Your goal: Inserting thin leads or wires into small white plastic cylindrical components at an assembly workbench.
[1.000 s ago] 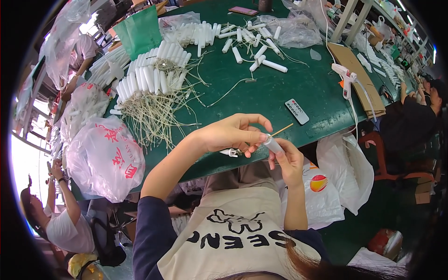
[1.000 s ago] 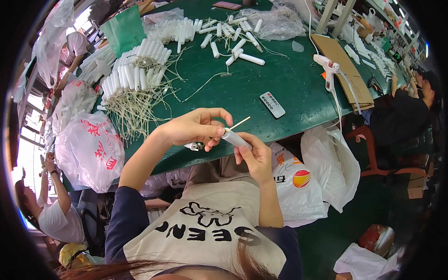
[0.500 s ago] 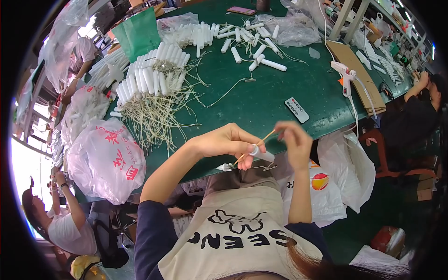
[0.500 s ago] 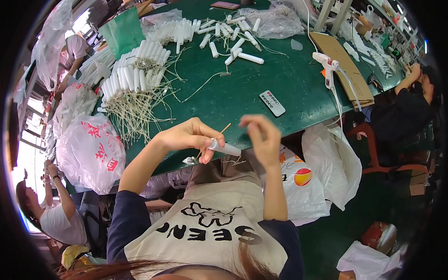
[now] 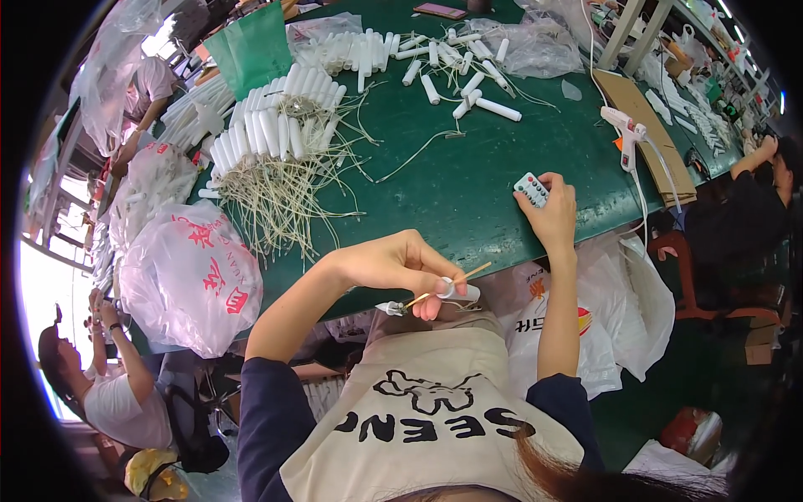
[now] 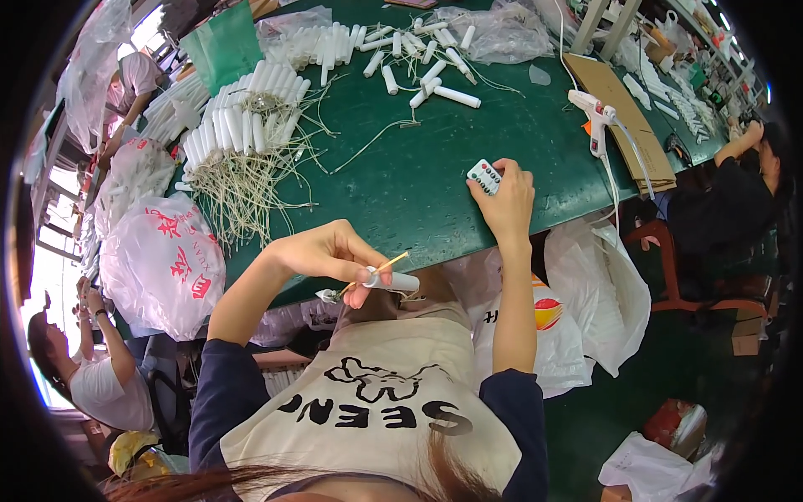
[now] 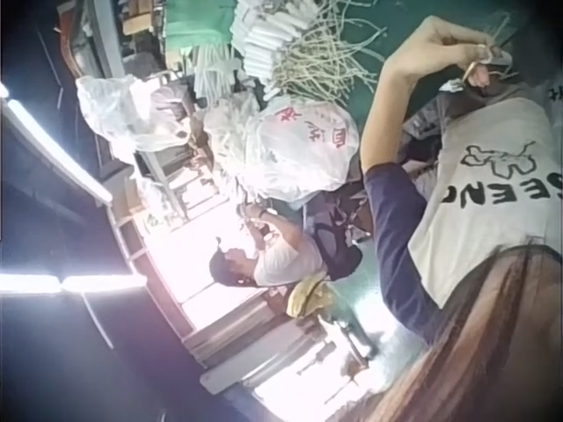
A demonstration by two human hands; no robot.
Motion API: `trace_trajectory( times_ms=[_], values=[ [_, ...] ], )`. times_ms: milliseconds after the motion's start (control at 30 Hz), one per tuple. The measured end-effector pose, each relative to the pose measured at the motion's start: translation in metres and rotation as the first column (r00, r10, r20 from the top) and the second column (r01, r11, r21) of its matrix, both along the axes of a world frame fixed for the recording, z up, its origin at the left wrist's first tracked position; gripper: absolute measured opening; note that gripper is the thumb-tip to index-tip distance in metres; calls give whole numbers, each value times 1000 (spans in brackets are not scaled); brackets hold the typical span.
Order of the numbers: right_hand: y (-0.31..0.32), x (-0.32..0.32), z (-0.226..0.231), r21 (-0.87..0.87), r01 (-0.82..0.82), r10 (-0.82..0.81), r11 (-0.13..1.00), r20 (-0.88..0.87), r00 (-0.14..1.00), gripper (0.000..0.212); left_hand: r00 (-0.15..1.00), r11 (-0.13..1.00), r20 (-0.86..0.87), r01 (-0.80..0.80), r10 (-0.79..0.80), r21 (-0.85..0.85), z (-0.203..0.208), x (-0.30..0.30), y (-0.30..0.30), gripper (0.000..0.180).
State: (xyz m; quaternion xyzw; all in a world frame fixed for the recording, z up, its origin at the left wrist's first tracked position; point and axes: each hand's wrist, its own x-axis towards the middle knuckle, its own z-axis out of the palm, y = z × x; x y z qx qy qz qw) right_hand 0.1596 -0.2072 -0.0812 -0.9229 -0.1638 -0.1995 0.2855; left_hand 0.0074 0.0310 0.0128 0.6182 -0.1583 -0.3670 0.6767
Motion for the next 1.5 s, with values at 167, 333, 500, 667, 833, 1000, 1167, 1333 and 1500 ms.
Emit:
trace_trajectory(
  times_ms=[167,333,500,667,833,1000,1167,1333,1500],
  values=[
    [-7,-23,18,463,-165,275,871,-180,945,35,996,997,-54,77,-76,28,0,-9,-2,25],
    [-28,-55,32,772,-212,723,600,-408,558,25,978,982,-108,182,-176,50,-5,-20,-6,25],
    [-40,-86,34,870,-235,895,432,-383,228,20,966,968,-88,246,-242,46,-12,-33,-11,25],
    [-47,-104,44,644,-374,740,667,-629,238,26,948,941,-69,318,-312,112,-16,-41,-11,26],
    [-52,-102,42,525,-461,678,716,-681,277,27,943,935,-74,333,-325,123,-12,-44,-14,26],
    [-51,-102,44,435,-502,639,748,-679,362,28,956,953,-29,295,-293,72,-16,-48,-14,25],
    [-38,-88,47,620,-391,713,680,-437,548,28,955,952,-29,297,-295,81,-15,-48,-12,25],
    [-2,-35,36,510,-347,534,787,-283,797,29,943,936,-43,333,-331,113,-11,-42,-13,25],
    [24,8,15,18,-250,251,968,-48,967,28,968,966,-82,244,-237,90,-7,-40,-11,25]
  ],
)
